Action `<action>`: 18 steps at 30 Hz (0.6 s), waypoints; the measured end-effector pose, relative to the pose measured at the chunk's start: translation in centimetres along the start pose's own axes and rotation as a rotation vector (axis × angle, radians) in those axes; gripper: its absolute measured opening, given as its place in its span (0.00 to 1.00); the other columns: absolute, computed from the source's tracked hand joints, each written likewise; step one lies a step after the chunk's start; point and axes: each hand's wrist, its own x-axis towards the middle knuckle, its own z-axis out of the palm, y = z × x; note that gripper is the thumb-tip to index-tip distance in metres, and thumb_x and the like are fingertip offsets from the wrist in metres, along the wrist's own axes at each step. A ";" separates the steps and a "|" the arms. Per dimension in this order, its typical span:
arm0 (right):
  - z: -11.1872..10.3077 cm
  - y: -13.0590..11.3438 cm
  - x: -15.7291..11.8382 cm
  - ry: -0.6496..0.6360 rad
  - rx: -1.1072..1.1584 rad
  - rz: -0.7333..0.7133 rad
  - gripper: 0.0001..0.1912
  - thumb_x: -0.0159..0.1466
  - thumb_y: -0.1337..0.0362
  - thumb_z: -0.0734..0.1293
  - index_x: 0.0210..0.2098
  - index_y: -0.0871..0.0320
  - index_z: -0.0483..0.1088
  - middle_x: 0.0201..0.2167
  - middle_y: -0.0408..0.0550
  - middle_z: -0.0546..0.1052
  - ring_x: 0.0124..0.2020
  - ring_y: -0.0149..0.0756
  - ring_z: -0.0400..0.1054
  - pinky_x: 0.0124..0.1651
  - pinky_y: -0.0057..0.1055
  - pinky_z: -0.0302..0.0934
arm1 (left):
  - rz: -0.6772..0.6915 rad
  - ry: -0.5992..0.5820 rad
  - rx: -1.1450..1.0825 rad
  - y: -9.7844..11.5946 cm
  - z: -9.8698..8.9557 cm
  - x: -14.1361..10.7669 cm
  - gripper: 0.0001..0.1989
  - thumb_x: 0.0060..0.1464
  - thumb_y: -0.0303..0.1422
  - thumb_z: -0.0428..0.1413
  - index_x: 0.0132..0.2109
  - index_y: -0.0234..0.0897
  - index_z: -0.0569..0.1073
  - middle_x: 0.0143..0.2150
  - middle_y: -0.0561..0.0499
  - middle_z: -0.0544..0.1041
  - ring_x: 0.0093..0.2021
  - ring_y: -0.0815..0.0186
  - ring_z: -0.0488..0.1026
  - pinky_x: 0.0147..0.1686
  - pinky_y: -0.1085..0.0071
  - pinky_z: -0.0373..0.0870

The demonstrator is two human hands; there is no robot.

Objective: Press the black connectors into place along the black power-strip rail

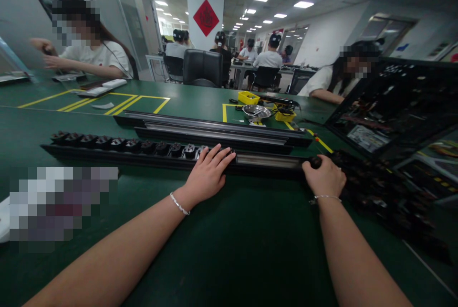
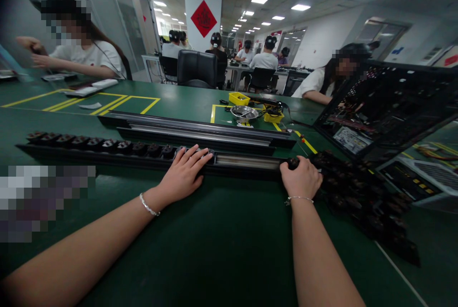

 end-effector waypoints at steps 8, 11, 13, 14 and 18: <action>-0.7 -0.3 0.0 0.017 0.003 0.083 0.25 0.56 0.57 0.60 0.52 0.60 0.66 0.48 0.59 0.71 0.51 0.51 0.63 0.52 0.46 0.55 | 0.003 -0.006 0.006 0.0 0.0 0.0 0.32 0.53 0.32 0.51 0.64 0.44 0.54 0.66 0.51 0.57 0.67 0.56 0.46 0.64 0.51 0.44; -0.9 -0.1 0.2 -0.038 0.003 0.132 0.25 0.57 0.56 0.60 0.52 0.60 0.66 0.44 0.58 0.73 0.47 0.50 0.66 0.50 0.46 0.56 | 0.002 -0.007 0.005 0.0 0.0 0.0 0.32 0.53 0.32 0.51 0.64 0.44 0.54 0.66 0.52 0.57 0.67 0.56 0.47 0.64 0.52 0.44; -1.1 0.0 0.4 -0.046 0.005 0.157 0.25 0.57 0.56 0.60 0.52 0.60 0.66 0.45 0.58 0.73 0.47 0.50 0.65 0.50 0.47 0.56 | 0.000 -0.011 0.000 0.0 0.0 0.0 0.31 0.53 0.32 0.51 0.64 0.44 0.54 0.66 0.52 0.57 0.67 0.56 0.47 0.64 0.52 0.43; -1.2 0.0 0.4 -0.047 0.006 0.162 0.26 0.57 0.56 0.60 0.53 0.60 0.66 0.46 0.59 0.73 0.48 0.51 0.65 0.50 0.47 0.57 | -0.002 -0.012 -0.002 0.0 0.0 0.0 0.31 0.53 0.32 0.51 0.64 0.44 0.54 0.66 0.52 0.57 0.67 0.56 0.46 0.64 0.52 0.43; -1.4 0.2 0.6 -0.099 0.011 0.200 0.27 0.58 0.54 0.59 0.54 0.59 0.64 0.46 0.60 0.72 0.50 0.54 0.64 0.51 0.48 0.57 | -0.004 -0.006 -0.003 0.0 0.1 0.0 0.32 0.53 0.32 0.51 0.65 0.44 0.54 0.66 0.51 0.57 0.67 0.55 0.47 0.64 0.51 0.44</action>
